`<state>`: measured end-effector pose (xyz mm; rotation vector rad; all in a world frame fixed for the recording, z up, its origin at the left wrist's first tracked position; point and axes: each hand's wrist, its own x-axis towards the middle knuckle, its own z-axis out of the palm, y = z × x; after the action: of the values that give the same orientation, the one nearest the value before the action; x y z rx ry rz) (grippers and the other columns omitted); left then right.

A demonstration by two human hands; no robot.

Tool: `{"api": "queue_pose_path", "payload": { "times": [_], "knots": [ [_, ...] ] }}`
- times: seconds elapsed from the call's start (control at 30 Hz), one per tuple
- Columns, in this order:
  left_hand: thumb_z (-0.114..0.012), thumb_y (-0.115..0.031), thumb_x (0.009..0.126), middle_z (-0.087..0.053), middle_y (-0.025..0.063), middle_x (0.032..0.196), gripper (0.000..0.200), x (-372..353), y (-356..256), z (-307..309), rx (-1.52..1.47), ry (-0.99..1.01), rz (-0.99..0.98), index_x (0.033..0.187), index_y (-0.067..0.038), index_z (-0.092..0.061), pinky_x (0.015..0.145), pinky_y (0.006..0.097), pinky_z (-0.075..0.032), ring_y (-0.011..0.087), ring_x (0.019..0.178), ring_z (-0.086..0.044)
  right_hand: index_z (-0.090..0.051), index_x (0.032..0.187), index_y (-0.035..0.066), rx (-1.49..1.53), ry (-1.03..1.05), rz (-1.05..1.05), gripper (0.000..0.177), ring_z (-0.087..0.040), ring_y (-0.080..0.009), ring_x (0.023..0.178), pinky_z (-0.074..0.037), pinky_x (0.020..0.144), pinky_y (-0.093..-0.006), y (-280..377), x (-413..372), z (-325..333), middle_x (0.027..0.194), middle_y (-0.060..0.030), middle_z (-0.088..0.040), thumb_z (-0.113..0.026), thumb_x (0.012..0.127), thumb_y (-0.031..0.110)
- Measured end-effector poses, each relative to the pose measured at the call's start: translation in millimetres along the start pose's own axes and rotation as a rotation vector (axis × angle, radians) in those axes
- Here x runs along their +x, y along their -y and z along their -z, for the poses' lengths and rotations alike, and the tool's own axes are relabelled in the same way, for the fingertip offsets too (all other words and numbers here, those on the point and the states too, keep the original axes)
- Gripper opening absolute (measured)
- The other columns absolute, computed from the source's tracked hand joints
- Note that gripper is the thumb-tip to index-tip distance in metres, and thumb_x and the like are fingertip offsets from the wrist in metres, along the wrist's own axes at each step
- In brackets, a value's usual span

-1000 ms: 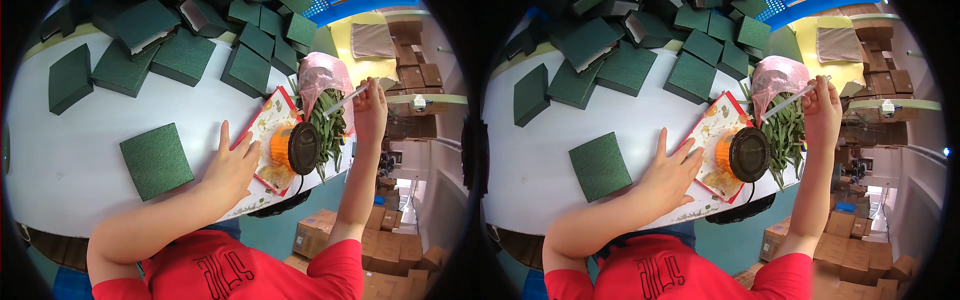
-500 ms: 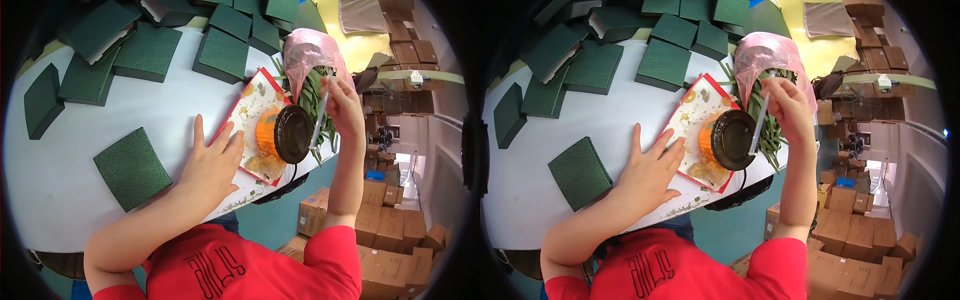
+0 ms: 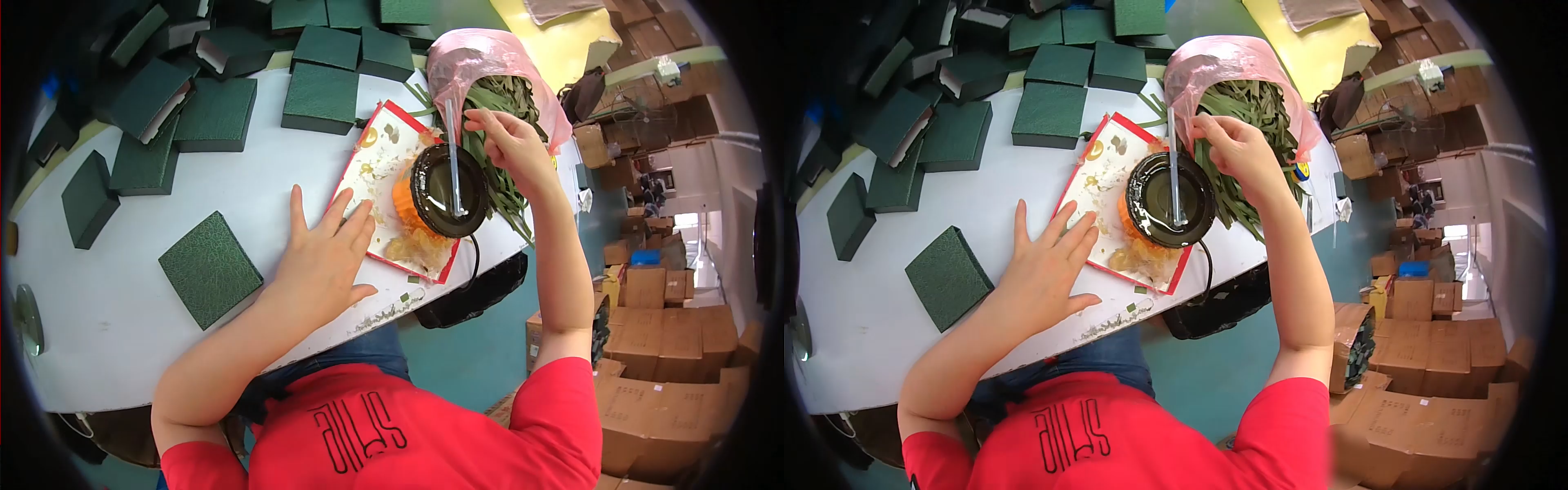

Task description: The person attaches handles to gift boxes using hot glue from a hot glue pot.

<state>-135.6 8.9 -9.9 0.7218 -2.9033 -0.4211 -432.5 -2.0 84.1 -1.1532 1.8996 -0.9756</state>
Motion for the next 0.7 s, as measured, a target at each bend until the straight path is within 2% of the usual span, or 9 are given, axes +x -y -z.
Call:
{"api": "queue_pose_path", "payload": {
  "times": [0.17,0.3,0.4,0.43,0.5,0.53,0.63,0.7],
  "knots": [
    [-0.075,-0.044,0.076,-0.036,0.0102,0.152,0.078,-16.1,-6.2,22.1,-0.004,-0.058,-0.027,0.139,-0.006,-0.049,0.112,0.0693,-0.012,0.0305,0.144,-0.026,-0.068,0.11,0.001,0.069,-0.215,0.052,0.03,-0.039,-0.0012,0.057,-0.031,0.05,-0.0183,-36.9,-41.7,47.0,0.091,-0.0028,-0.067,-0.065,0.094,0.026],
    [-0.08,-0.033,0.07,-0.034,0.0108,0.153,0.081,-63.0,-1.2,58.5,0.093,-0.135,0.296,0.14,-0.01,-0.048,0.113,0.066,-0.013,0.0334,0.144,-0.026,-0.066,0.1,0.001,-0.024,-0.498,0.053,0.024,-0.04,-0.0012,0.052,-0.029,0.046,-0.0187,-101.2,-94.0,82.2,0.076,0.0004,-0.063,-0.066,0.094,0.024],
    [-0.082,-0.024,0.066,-0.033,0.0117,0.154,0.084,-102.1,9.4,59.9,0.116,-0.085,0.526,0.142,-0.013,-0.046,0.114,0.0611,-0.017,0.036,0.142,-0.027,-0.063,0.093,0.002,0.114,-0.745,0.007,0.025,-0.04,-0.0022,0.049,-0.027,0.044,-0.0189,-168.3,-129.7,97.1,0.068,0.0026,-0.058,-0.062,0.097,0.027],
    [-0.083,-0.022,0.066,-0.033,0.0121,0.153,0.085,-111.8,12.8,59.8,0.116,-0.059,0.591,0.142,-0.014,-0.046,0.115,0.0591,-0.019,0.0367,0.142,-0.028,-0.063,0.093,0.003,0.235,-0.767,-0.05,0.025,-0.04,-0.0024,0.049,-0.027,0.043,-0.0187,-185.2,-143.5,98.0,0.067,0.0031,-0.057,-0.061,0.097,0.028],
    [-0.083,-0.024,0.064,-0.033,0.0137,0.152,0.089,-122.5,21.7,52.3,-0.015,-0.16,0.534,0.143,-0.014,-0.044,0.113,0.0556,-0.024,0.0384,0.139,-0.031,-0.062,0.094,0.005,0.482,-0.798,-0.15,0.027,-0.041,-0.0029,0.049,-0.027,0.042,-0.0182,-213.1,-163.2,94.6,0.065,0.0039,-0.054,-0.058,0.099,0.031],
    [-0.083,-0.025,0.063,-0.033,0.0146,0.152,0.09,-125.5,22.6,48.4,-0.082,-0.209,0.503,0.143,-0.015,-0.044,0.112,0.0538,-0.027,0.0393,0.137,-0.032,-0.062,0.096,0.004,0.525,-0.836,-0.197,0.027,-0.042,-0.0038,0.049,-0.029,0.041,-0.0186,-227.2,-168.2,89.2,0.066,0.0026,-0.054,-0.056,0.1,0.03],
    [-0.083,-0.023,0.062,-0.033,0.0167,0.151,0.092,-125.1,13.9,39.5,-0.052,-0.254,0.518,0.144,-0.014,-0.042,0.111,0.0482,-0.031,0.0397,0.135,-0.035,-0.062,0.109,0.002,0.665,-0.879,-0.248,0.024,-0.046,-0.0048,0.052,-0.033,0.042,-0.0189,-254.6,-173.0,73.5,0.087,-0.0067,-0.068,-0.057,0.098,0.022],
    [-0.083,-0.025,0.062,-0.034,0.0181,0.15,0.093,-122.1,9.4,38.9,-0.089,-0.23,0.578,0.144,-0.014,-0.042,0.111,0.0489,-0.031,0.0401,0.134,-0.036,-0.062,0.115,0.002,0.705,-0.826,-0.221,0.025,-0.048,-0.0054,0.054,-0.036,0.044,-0.0188,-264.1,-174.5,65.6,0.096,-0.0097,-0.071,-0.062,0.095,0.016]
  ]
}}
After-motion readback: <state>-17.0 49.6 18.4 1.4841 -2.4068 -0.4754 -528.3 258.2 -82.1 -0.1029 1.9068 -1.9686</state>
